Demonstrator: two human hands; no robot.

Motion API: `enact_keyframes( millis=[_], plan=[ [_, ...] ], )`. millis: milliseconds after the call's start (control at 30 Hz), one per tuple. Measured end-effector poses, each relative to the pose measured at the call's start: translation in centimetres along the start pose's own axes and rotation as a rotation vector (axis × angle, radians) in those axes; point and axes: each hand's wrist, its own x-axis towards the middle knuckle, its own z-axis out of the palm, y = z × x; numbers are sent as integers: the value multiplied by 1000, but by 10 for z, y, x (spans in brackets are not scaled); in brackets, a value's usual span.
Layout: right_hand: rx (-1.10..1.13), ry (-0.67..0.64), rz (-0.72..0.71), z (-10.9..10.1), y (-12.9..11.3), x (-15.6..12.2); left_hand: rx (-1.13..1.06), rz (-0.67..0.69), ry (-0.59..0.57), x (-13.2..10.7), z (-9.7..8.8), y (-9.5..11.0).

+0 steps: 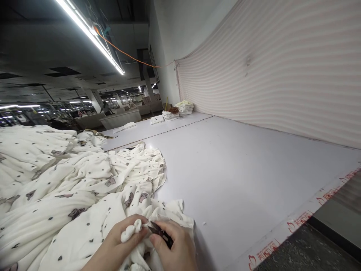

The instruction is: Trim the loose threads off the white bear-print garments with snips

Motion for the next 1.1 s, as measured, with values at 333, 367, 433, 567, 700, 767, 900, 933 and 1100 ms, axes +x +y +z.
enact_keyframes(
  millis=[333,367,433,567,700,767,900,933,1100],
  plan=[
    [-143,107,-91,-4,-14,-1,11,58,-74,3,-3,-2],
    [-142,108,-83,-5,-12,-1,25,69,-84,4,-4,-3],
    [-120,121,-63,-8,-8,-1,45,76,-89,4,-5,-4],
    [-104,127,-99,-9,-4,-3,23,51,-86,7,-6,-6],
    [-192,141,-145,-6,-7,-4,3,62,-99,8,-4,-6],
    [-208,147,-139,-6,-9,-4,25,78,-90,8,-3,-5],
    [-250,128,-134,-8,-10,-5,113,128,-79,8,0,0],
    [-283,121,-134,-8,-11,-5,137,134,-79,7,1,1],
    [-354,112,-99,-9,-9,-4,204,130,-63,8,4,7]
  ],
)
